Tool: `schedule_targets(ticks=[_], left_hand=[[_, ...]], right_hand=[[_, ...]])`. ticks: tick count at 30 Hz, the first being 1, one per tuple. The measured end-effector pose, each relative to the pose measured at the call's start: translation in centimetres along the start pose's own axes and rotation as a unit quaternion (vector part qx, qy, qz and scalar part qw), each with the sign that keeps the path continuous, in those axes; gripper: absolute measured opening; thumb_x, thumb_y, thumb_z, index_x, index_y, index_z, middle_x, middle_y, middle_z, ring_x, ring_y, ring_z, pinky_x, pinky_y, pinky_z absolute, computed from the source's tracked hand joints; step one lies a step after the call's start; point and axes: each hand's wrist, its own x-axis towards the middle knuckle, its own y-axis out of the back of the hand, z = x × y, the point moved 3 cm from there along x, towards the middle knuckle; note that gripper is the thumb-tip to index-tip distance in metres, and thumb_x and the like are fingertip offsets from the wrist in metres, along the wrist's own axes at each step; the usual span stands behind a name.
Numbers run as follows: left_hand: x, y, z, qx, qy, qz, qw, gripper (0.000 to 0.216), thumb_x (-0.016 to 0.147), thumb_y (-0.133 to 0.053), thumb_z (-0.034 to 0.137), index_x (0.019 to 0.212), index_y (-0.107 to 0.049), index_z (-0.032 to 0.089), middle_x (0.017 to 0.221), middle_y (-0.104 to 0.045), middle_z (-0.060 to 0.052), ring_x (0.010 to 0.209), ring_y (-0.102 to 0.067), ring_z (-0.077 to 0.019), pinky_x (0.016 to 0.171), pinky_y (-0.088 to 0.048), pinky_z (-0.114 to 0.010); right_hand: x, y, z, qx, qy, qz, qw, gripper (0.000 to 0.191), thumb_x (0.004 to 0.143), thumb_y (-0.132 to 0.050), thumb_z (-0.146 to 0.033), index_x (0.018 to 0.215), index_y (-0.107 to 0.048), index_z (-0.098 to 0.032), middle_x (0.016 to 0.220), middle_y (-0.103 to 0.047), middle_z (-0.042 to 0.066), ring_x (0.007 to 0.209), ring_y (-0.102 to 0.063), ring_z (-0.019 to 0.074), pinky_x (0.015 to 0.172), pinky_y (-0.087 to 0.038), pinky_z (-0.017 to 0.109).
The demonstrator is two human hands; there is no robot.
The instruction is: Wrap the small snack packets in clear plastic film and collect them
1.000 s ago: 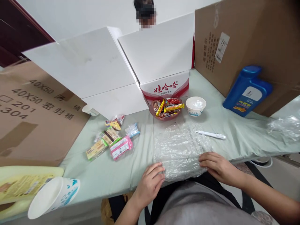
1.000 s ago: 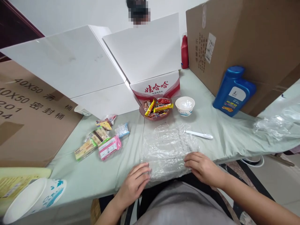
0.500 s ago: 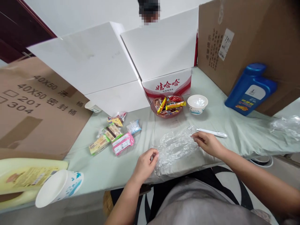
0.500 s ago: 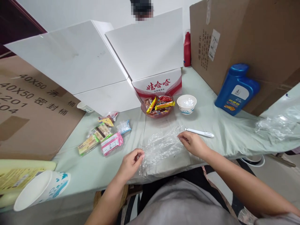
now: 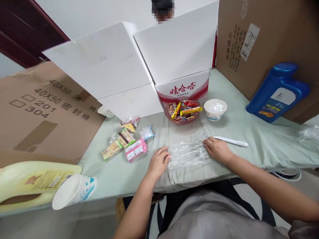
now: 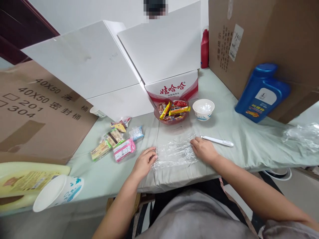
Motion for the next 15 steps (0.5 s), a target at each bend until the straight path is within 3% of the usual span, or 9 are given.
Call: schedule_targets(ticks=[4,8,12,15], left_hand=[[0.9,0.5,0.3,-0.045,0.003,0.013,0.999,0.012,0.084,-0.053,0.023,0.077,-0.063,0.020,0.099,-0.066,-0.006,0.092,-0.061,-0.0191,0.084,-0.049,-0.034],[1.1,0.4,0.0,-0.127,0.074,-0.011,0.989,0.017,0.087,-0.050,0.032,0.080,-0.058,0.019,0.072,-0.061,0.001,0.064,-0.056,-0.0128,0.063,-0.045,-0.025],[1.0,-0.4,0.0,-0.148,0.071,-0.064,0.984,0.026,0.072,-0.070,0.031,0.094,-0.062,0.019,0.075,-0.061,0.002,0.065,-0.054,-0.0123,0.063,-0.044,-0.024],[1.1,-0.5,0.3,-0.121,0.054,-0.074,0.988,0.014,0.071,-0.067,0.026,0.083,-0.066,0.019,0.071,-0.059,0.001,0.066,-0.053,-0.0129,0.064,-0.043,-0.024]], right_hand=[[0.1,0.1,0.1,0.018,-0.011,-0.006,1.000,0.031,0.097,-0.040,-0.028,0.107,-0.066,-0.016,0.097,-0.068,0.010,0.080,-0.065,0.0197,0.069,-0.043,0.029],[0.3,0.7,0.2,0.054,-0.041,-0.014,0.998,0.029,0.097,-0.041,-0.027,0.109,-0.065,-0.017,0.102,-0.070,0.009,0.086,-0.066,0.0205,0.075,-0.045,0.029],[0.2,1.6,0.3,0.087,-0.063,-0.011,0.994,0.030,0.098,-0.038,-0.028,0.107,-0.065,-0.018,0.100,-0.072,0.008,0.091,-0.067,0.0208,0.080,-0.045,0.029],[0.0,2.2,0.4,0.099,-0.061,-0.010,0.993,0.026,0.097,-0.042,-0.028,0.106,-0.065,-0.019,0.102,-0.072,0.008,0.092,-0.067,0.0213,0.078,-0.046,0.029]])
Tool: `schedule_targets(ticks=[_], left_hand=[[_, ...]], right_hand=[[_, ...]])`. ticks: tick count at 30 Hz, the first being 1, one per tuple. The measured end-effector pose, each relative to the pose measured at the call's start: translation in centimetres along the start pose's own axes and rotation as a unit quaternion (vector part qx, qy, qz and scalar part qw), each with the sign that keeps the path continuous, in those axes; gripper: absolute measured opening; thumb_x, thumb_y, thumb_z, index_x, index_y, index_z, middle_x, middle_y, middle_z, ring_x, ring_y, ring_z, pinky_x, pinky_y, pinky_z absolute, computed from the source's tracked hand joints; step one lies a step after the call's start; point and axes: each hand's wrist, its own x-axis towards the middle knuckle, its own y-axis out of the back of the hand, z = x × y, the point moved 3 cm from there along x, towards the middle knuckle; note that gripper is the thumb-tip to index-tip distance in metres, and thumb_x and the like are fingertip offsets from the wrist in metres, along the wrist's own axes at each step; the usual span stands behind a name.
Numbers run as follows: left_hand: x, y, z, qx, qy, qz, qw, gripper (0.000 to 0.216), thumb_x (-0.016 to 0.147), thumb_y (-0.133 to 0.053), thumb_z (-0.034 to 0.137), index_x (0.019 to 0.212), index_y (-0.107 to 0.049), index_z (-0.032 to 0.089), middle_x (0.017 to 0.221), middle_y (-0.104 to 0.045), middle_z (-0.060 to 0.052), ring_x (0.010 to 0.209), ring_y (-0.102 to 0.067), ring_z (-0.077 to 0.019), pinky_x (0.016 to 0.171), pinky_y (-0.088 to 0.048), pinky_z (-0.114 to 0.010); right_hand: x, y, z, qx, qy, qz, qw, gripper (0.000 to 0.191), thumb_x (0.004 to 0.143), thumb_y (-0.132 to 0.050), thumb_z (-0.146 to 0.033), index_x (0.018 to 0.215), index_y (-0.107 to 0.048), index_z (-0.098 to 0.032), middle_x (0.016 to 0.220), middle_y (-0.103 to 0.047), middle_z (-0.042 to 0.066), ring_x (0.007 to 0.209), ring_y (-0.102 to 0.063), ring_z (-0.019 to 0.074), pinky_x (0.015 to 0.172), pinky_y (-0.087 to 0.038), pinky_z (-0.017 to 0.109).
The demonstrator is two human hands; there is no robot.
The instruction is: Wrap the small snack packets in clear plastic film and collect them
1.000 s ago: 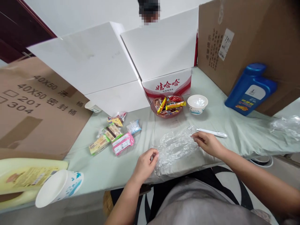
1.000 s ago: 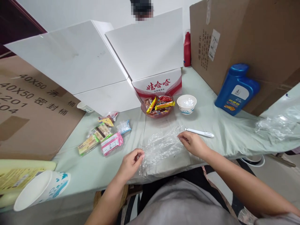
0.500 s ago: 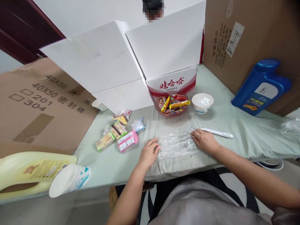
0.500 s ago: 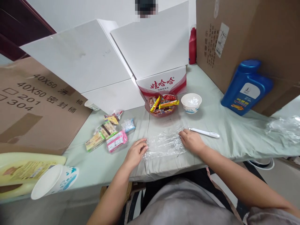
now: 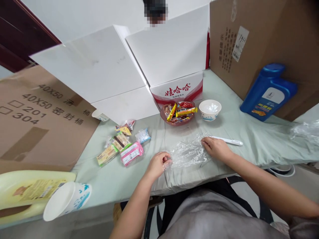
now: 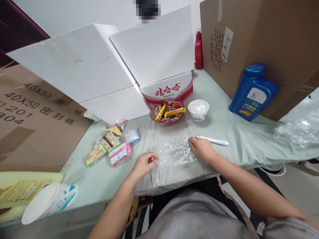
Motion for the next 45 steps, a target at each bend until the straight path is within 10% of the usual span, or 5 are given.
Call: schedule_targets(ticks=[13,19,38,42,45], left_hand=[[0.6,-0.1,0.4,-0.008,0.011,0.022,1.000,0.030,0.062,-0.077,0.026,0.089,-0.067,0.020,0.087,-0.063,-0.002,0.077,-0.058,-0.0163,0.074,-0.048,-0.030],[0.4,-0.1,0.4,-0.018,0.007,0.047,0.999,0.004,0.076,-0.061,0.022,0.073,-0.060,0.019,0.073,-0.061,0.000,0.070,-0.056,-0.0140,0.068,-0.045,-0.026],[2.3,3.7,-3.2,0.002,0.120,0.165,0.979,0.014,0.070,-0.065,0.025,0.082,-0.061,0.019,0.064,-0.062,0.003,0.059,-0.059,-0.0140,0.060,-0.045,-0.024],[0.7,4.8,0.1,0.051,0.046,0.325,0.943,0.014,0.083,-0.055,0.030,0.089,-0.061,0.019,0.079,-0.064,-0.002,0.069,-0.060,-0.0148,0.069,-0.048,-0.027],[0.1,1.7,4.0,0.095,-0.099,0.215,0.967,0.014,0.089,-0.051,0.027,0.089,-0.064,0.020,0.083,-0.067,-0.003,0.074,-0.062,-0.0150,0.074,-0.050,-0.028]], right_hand=[[1.6,0.2,1.7,0.120,-0.039,0.048,0.991,0.021,0.090,-0.048,-0.030,0.098,-0.066,-0.022,0.090,-0.073,0.003,0.081,-0.067,0.0192,0.072,-0.046,0.028],[1.7,-0.2,2.2,0.125,-0.038,0.055,0.990,0.023,0.089,-0.053,-0.040,0.098,-0.066,-0.023,0.079,-0.072,0.001,0.072,-0.065,0.0186,0.065,-0.045,0.028],[3.3,-1.4,0.9,-0.146,-0.020,-0.001,0.989,0.045,0.096,-0.042,-0.053,0.117,-0.058,-0.017,0.103,-0.070,0.014,0.085,-0.068,0.0251,0.063,-0.039,0.029],[3.1,-1.5,0.9,-0.145,0.008,-0.002,0.989,0.058,0.088,-0.052,-0.061,0.125,-0.053,-0.016,0.107,-0.069,0.013,0.088,-0.068,0.0266,0.065,-0.039,0.029],[2.9,-1.5,0.9,-0.139,0.017,0.002,0.990,0.061,0.086,-0.056,-0.061,0.128,-0.052,-0.016,0.108,-0.069,0.013,0.088,-0.068,0.0266,0.065,-0.040,0.030]])
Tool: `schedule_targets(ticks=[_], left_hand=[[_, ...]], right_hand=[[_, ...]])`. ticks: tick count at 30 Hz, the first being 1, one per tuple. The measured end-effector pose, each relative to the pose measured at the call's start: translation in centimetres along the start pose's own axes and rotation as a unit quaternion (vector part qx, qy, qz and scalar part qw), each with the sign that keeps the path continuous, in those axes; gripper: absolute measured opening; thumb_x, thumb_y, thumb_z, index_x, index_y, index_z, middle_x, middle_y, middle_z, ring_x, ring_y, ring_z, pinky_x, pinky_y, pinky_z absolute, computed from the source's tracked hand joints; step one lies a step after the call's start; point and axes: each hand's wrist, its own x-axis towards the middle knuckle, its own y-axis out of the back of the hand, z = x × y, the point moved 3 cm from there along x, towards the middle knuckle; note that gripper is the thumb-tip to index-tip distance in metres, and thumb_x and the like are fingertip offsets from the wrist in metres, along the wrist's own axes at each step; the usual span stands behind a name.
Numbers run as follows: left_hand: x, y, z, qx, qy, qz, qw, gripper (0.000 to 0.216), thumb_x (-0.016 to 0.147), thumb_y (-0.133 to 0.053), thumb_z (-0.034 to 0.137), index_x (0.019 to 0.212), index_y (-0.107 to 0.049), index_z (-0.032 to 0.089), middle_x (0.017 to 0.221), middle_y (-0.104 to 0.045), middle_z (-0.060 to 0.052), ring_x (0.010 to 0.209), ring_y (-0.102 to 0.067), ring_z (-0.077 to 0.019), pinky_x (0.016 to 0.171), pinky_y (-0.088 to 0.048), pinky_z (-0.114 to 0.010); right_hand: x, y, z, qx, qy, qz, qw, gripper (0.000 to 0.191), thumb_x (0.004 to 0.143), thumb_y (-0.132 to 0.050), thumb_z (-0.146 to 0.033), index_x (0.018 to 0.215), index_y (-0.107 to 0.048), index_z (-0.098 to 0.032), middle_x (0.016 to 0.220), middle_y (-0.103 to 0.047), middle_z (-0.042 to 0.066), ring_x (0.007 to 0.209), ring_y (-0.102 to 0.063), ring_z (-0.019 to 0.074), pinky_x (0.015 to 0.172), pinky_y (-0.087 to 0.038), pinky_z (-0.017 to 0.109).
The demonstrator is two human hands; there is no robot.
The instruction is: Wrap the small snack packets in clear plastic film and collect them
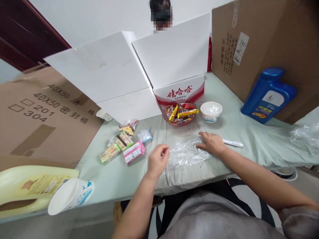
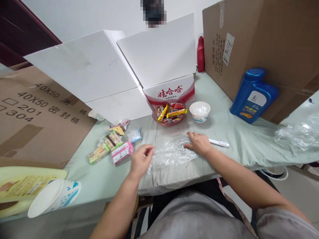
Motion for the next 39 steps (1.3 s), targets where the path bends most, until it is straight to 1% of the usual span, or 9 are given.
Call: schedule_targets(ticks=[4,8,12,15,20,26,29,34,39], left_hand=[[-1.9,-4.6,3.2,0.033,-0.140,-0.170,0.975,0.017,0.088,-0.056,0.021,0.101,-0.066,0.021,0.107,-0.068,-0.009,0.106,-0.060,-0.0244,0.093,-0.049,-0.042],[-3.1,-6.6,2.5,0.077,-0.146,-0.196,0.967,0.038,0.087,-0.056,0.021,0.126,-0.057,0.022,0.141,-0.051,-0.012,0.135,-0.040,-0.0317,0.110,-0.033,-0.056],[-3.4,-6.7,1.6,0.106,-0.131,-0.208,0.964,0.048,0.089,-0.054,0.025,0.137,-0.048,0.022,0.150,-0.040,-0.012,0.143,-0.028,-0.0343,0.113,-0.025,-0.061],[-3.4,-6.6,1.6,0.122,-0.128,-0.222,0.959,0.049,0.090,-0.051,0.028,0.139,-0.046,0.023,0.152,-0.038,-0.011,0.144,-0.026,-0.0334,0.114,-0.024,-0.060],[-3.3,-6.6,2.3,0.147,-0.125,-0.231,0.954,0.050,0.091,-0.049,0.028,0.140,-0.045,0.023,0.154,-0.036,-0.009,0.145,-0.024,-0.0308,0.116,-0.023,-0.058],[-3.0,-6.1,0.7,0.198,-0.088,-0.253,0.943,0.060,0.091,-0.052,0.046,0.147,-0.036,0.029,0.158,-0.027,-0.008,0.146,-0.019,-0.0334,0.114,-0.018,-0.063],[-2.7,-4.9,-1.6,0.225,-0.061,-0.254,0.939,0.069,0.089,-0.050,0.057,0.149,-0.032,0.027,0.159,-0.024,-0.011,0.146,-0.020,-0.0352,0.113,-0.018,-0.063],[-3.2,-2.1,-2.6,0.246,-0.068,-0.153,0.955,0.066,0.095,-0.042,0.049,0.151,-0.028,0.016,0.157,-0.025,-0.017,0.147,-0.016,-0.0339,0.116,-0.017,-0.058],[-5.7,-2.9,-0.8,0.188,-0.204,-0.247,0.928,0.077,0.091,-0.046,0.059,0.153,-0.019,0.021,0.158,-0.026,-0.013,0.147,-0.017,-0.0307,0.117,-0.020,-0.053]], right_hand=[[-0.3,0.1,0.3,0.035,0.001,0.028,0.999,0.052,0.091,-0.054,-0.050,0.130,-0.050,-0.016,0.106,-0.070,0.011,0.087,-0.067,0.0250,0.067,-0.042,0.030],[-0.5,0.1,1.2,0.080,-0.023,0.070,0.994,0.038,0.095,-0.046,-0.032,0.129,-0.052,-0.016,0.108,-0.069,0.011,0.089,-0.066,0.0233,0.071,-0.045,0.031],[-0.6,0.6,2.4,0.085,-0.092,0.145,0.982,0.034,0.096,-0.039,-0.027,0.122,-0.058,-0.015,0.107,-0.067,0.013,0.088,-0.064,0.0247,0.074,-0.047,0.033],[-0.9,1.4,1.7,0.101,-0.012,0.221,0.970,0.029,0.096,-0.040,-0.028,0.109,-0.063,-0.015,0.100,-0.067,0.014,0.091,-0.061,0.0252,0.080,-0.047,0.037],[-2.0,0.5,-2.0,0.104,0.274,0.098,0.951,0.031,0.095,-0.048,-0.036,0.113,-0.065,-0.015,0.110,-0.068,0.013,0.102,-0.059,0.0242,0.090,-0.046,0.039],[-1.9,-1.6,-2.0,0.028,0.195,-0.006,0.980,0.091,0.081,-0.049,-0.073,0.147,-0.038,-0.011,0.153,-0.033,0.021,0.142,-0.022,0.0412,0.112,-0.017,0.060],[-1.9,-1.3,-1.8,0.015,0.181,-0.029,0.983,0.093,0.081,-0.045,-0.077,0.148,-0.036,-0.013,0.155,-0.030,0.019,0.143,-0.018,0.0415,0.112,-0.013,0.063],[-2.9,0.3,-2.3,0.023,0.189,0.007,0.982,0.087,0.084,-0.041,-0.075,0.148,-0.037,-0.015,0.156,-0.027,0.017,0.144,-0.017,0.0390,0.113,-0.012,0.061],[-5.0,-0.3,-2.3,0.040,0.217,-0.009,0.975,0.091,0.082,-0.044,-0.075,0.149,-0.035,-0.014,0.154,-0.031,0.019,0.144,-0.019,0.0385,0.112,-0.012,0.062]])
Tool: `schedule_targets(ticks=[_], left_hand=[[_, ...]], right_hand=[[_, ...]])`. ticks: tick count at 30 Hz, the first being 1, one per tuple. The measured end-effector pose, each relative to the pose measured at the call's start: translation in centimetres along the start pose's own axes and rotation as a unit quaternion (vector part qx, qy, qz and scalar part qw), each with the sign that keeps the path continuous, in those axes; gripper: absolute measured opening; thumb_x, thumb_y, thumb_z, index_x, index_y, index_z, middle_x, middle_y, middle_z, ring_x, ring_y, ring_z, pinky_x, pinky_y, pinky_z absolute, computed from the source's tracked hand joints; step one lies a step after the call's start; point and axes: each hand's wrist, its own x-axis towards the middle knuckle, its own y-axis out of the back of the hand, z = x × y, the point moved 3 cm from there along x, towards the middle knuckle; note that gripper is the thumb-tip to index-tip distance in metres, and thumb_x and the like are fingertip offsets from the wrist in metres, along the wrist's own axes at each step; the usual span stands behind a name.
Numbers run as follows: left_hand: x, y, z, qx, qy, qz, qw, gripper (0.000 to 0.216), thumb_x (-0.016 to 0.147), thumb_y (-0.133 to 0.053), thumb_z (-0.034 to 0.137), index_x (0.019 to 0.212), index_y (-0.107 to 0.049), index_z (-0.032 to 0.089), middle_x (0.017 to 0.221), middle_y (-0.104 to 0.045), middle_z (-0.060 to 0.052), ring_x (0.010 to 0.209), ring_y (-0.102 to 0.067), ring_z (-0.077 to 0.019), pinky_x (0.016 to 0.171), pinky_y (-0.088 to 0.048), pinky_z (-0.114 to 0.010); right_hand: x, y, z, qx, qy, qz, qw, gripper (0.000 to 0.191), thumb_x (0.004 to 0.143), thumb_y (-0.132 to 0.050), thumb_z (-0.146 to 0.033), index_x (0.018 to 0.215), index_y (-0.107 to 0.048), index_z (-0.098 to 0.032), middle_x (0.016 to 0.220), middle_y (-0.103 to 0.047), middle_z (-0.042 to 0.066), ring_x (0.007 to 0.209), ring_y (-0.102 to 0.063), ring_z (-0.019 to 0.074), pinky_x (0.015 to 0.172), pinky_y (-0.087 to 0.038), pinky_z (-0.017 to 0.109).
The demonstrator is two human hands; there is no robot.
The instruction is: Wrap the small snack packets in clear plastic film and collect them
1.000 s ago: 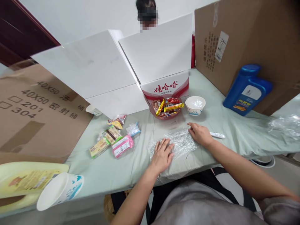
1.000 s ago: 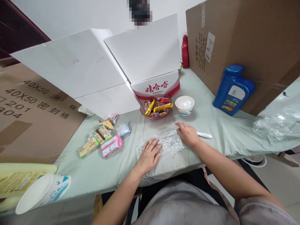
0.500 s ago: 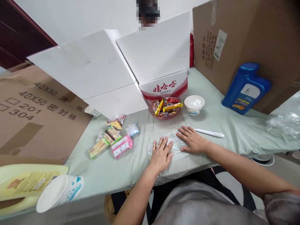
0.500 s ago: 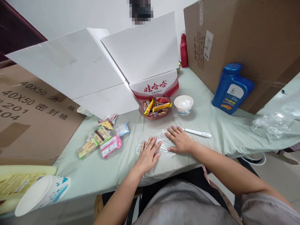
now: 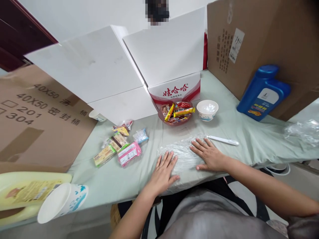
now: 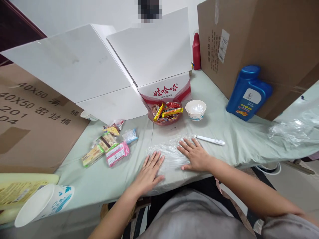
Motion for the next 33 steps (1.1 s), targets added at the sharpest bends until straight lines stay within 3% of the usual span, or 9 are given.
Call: schedule_targets(ticks=[3,6,9,11,14,16,21,27,33], left_hand=[[-0.9,-0.3,0.2,-0.006,0.005,-0.002,1.000,0.080,0.087,-0.053,0.058,0.152,-0.025,0.020,0.157,-0.028,-0.014,0.146,-0.019,-0.0333,0.115,-0.022,-0.056],[-2.4,0.4,-0.1,-0.031,0.007,0.024,0.999,0.068,0.086,-0.060,0.046,0.145,-0.038,0.019,0.152,-0.037,-0.014,0.144,-0.025,-0.0343,0.114,-0.028,-0.056],[-4.2,0.9,0.2,-0.076,-0.019,0.053,0.996,0.053,0.085,-0.064,0.035,0.134,-0.051,0.018,0.138,-0.053,-0.014,0.135,-0.041,-0.0315,0.108,-0.042,-0.050],[-5.1,1.0,0.6,-0.100,-0.038,0.084,0.991,0.040,0.085,-0.063,0.026,0.124,-0.057,0.018,0.127,-0.061,-0.012,0.127,-0.050,-0.0286,0.103,-0.048,-0.046],[-5.9,1.0,1.1,-0.144,-0.049,0.127,0.980,0.023,0.087,-0.057,0.012,0.108,-0.063,0.019,0.113,-0.067,-0.008,0.119,-0.057,-0.0238,0.099,-0.051,-0.041],[-6.0,1.1,1.1,-0.189,-0.037,0.135,0.972,0.020,0.088,-0.054,0.009,0.101,-0.064,0.020,0.107,-0.069,-0.007,0.115,-0.059,-0.0221,0.097,-0.052,-0.039],[-5.1,1.3,-0.1,-0.257,0.091,0.162,0.948,0.016,0.091,-0.051,0.017,0.098,-0.065,0.020,0.095,-0.070,-0.007,0.093,-0.066,-0.0180,0.082,-0.056,-0.032],[-3.4,0.2,-1.6,-0.211,0.317,0.189,0.905,0.029,0.088,-0.054,0.037,0.107,-0.065,0.018,0.080,-0.072,-0.004,0.072,-0.069,-0.0185,0.070,-0.056,-0.031],[-1.8,-0.5,-1.7,-0.106,0.356,0.185,0.910,0.030,0.087,-0.055,0.035,0.109,-0.064,0.017,0.075,-0.072,-0.004,0.068,-0.068,-0.0203,0.063,-0.051,-0.029]], right_hand=[[-2.0,0.1,0.7,0.024,-0.001,-0.007,1.000,0.092,0.082,-0.044,-0.075,0.148,-0.036,-0.012,0.154,-0.030,0.020,0.144,-0.018,0.0382,0.113,-0.013,0.061],[-4.7,1.1,1.0,0.062,0.015,0.002,0.998,0.092,0.079,-0.052,-0.073,0.148,-0.036,-0.015,0.154,-0.032,0.018,0.143,-0.024,0.0350,0.114,-0.021,0.054],[-7.5,1.7,0.1,0.078,0.009,0.021,0.997,0.062,0.088,-0.059,-0.049,0.140,-0.047,-0.019,0.139,-0.052,0.014,0.130,-0.044,0.0296,0.104,-0.037,0.048],[-8.9,1.9,-0.8,0.080,-0.007,0.049,0.996,0.036,0.093,-0.053,-0.028,0.128,-0.057,-0.020,0.121,-0.064,0.012,0.111,-0.056,0.0248,0.092,-0.044,0.042],[-9.9,2.3,-1.9,0.098,-0.022,0.092,0.991,0.024,0.094,-0.045,-0.016,0.108,-0.065,-0.021,0.099,-0.067,0.009,0.090,-0.060,0.0198,0.079,-0.047,0.037],[-9.9,2.7,-2.0,0.121,-0.032,0.119,0.985,0.020,0.094,-0.046,-0.015,0.099,-0.064,-0.021,0.096,-0.067,0.008,0.091,-0.061,0.0200,0.080,-0.047,0.037],[-8.6,3.6,-0.7,0.192,-0.079,0.133,0.969,0.018,0.095,-0.045,-0.020,0.099,-0.063,-0.022,0.092,-0.070,0.006,0.090,-0.066,0.0187,0.079,-0.053,0.034],[-5.7,2.3,1.0,0.157,-0.208,0.127,0.957,0.030,0.097,-0.037,-0.031,0.108,-0.063,-0.022,0.103,-0.072,0.006,0.091,-0.069,0.0208,0.078,-0.054,0.033],[-3.5,0.4,1.2,0.000,-0.271,0.042,0.962,0.035,0.099,-0.033,-0.033,0.112,-0.063,-0.019,0.102,-0.071,0.009,0.074,-0.068,0.0224,0.064,-0.046,0.032]])
